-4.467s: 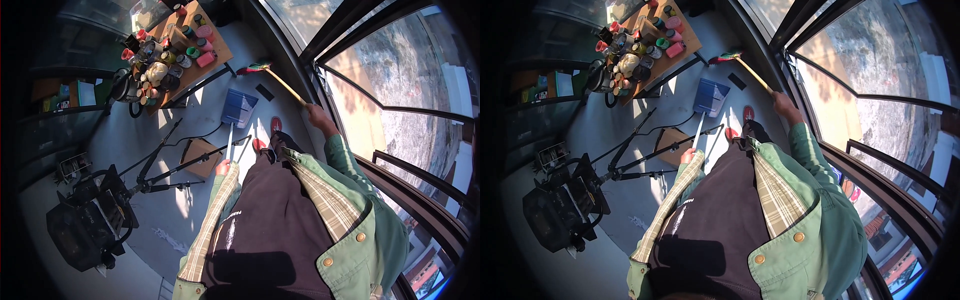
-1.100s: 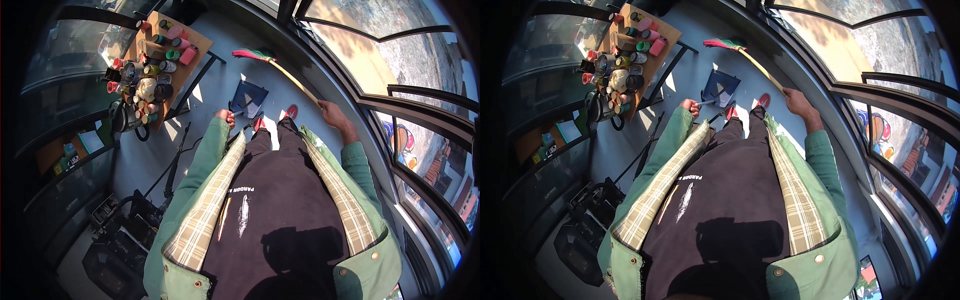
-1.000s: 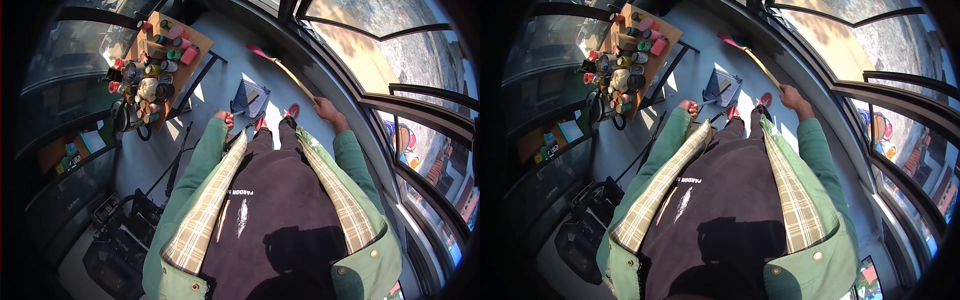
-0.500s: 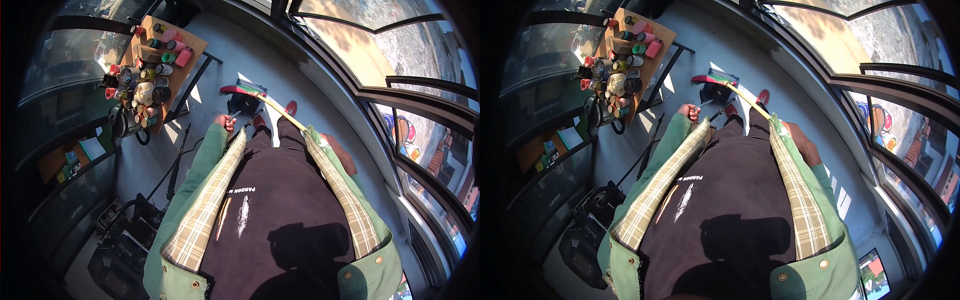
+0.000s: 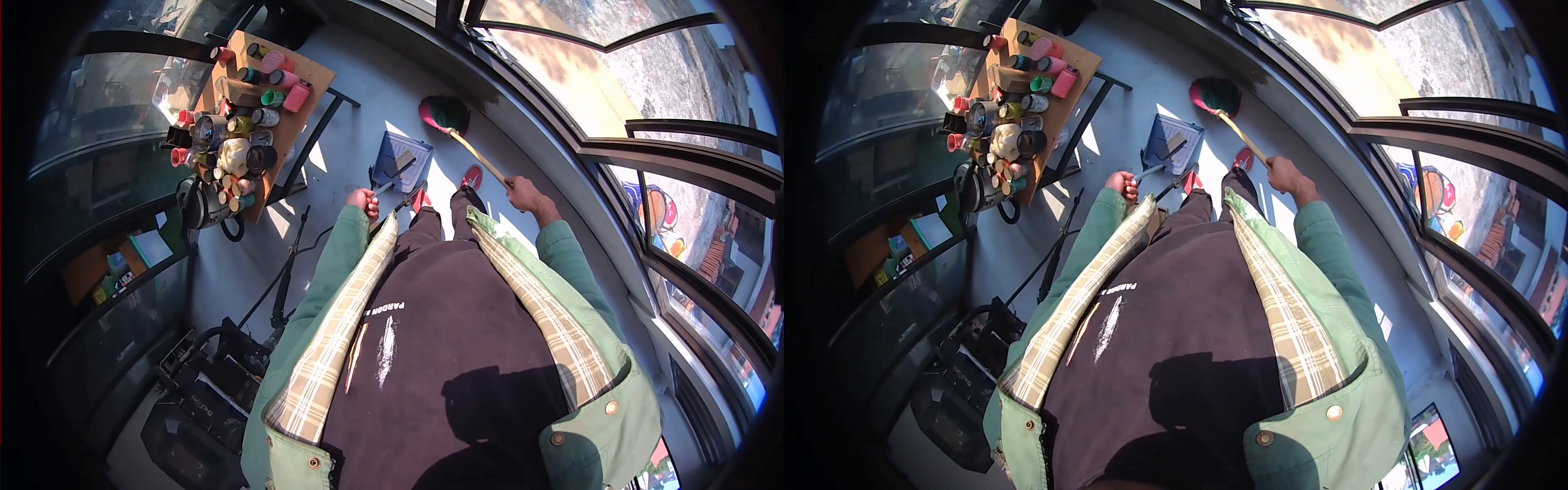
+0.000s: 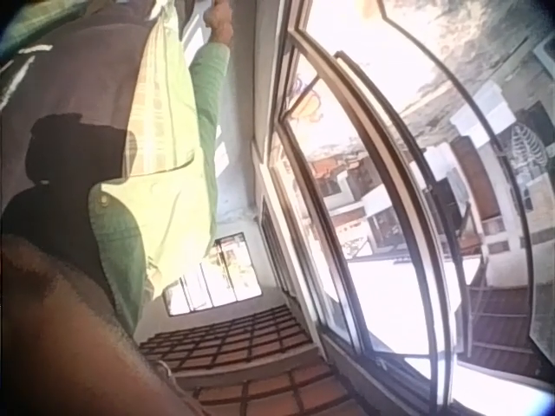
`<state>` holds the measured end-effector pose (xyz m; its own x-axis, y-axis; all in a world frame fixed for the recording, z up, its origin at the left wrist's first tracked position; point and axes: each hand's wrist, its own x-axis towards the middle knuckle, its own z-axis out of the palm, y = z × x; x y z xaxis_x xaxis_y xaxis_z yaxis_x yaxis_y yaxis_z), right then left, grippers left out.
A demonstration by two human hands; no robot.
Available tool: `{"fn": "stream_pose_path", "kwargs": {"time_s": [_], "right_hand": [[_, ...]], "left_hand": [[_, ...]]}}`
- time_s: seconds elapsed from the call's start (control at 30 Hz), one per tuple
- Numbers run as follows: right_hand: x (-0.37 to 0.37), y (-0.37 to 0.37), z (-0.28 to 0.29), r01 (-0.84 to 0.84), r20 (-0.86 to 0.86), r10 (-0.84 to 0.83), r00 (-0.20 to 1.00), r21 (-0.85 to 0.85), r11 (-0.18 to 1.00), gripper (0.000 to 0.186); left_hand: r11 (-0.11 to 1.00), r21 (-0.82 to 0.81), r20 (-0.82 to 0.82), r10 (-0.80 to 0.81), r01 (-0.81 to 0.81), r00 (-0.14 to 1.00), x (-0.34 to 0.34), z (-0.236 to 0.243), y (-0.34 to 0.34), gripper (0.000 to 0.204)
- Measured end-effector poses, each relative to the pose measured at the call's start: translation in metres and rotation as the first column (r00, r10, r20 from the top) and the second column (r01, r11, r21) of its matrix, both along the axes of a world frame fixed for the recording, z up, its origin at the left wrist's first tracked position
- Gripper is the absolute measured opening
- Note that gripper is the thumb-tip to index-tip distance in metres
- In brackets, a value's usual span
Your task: Sweeping the floor using a broom and dustpan to collect debris.
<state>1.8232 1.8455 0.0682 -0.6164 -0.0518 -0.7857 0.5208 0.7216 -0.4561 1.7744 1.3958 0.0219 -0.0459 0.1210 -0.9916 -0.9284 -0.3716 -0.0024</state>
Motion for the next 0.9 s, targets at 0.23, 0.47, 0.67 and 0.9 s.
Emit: {"fn": "stream_pose_path", "kwargs": {"time_s": [0.23,0.47,0.67,0.9], "right_hand": [[0.069,-0.014,0.066,0.017,-0.127,-0.066,0.99,-0.349,0.937,0.037],[0.025,0.005,0.11,-0.023,-0.231,0.014,0.973,-0.037,0.999,0.038],[0.004,0.008,0.038,-0.019,-0.246,0.04,0.968,0.087,0.996,0.04],[0.098,-0.006,0.022,0.193,-0.08,-0.211,0.974,-0.191,0.962,0.04]], "left_hand": [[1.0,-0.005,-0.007,0.019,-0.019,1.0,-0.003,0.001,0.0,0.019],[0.996,-0.051,0.013,0.069,-0.068,0.998,0.0,0.012,-0.013,0.022],[0.998,-0.052,0.043,-0.038,0.04,0.998,-0.004,0.016,-0.019,0.023],[0.97,-0.074,-0.005,-0.232,0.231,0.973,-0.011,0.019,-0.006,0.021]]}}
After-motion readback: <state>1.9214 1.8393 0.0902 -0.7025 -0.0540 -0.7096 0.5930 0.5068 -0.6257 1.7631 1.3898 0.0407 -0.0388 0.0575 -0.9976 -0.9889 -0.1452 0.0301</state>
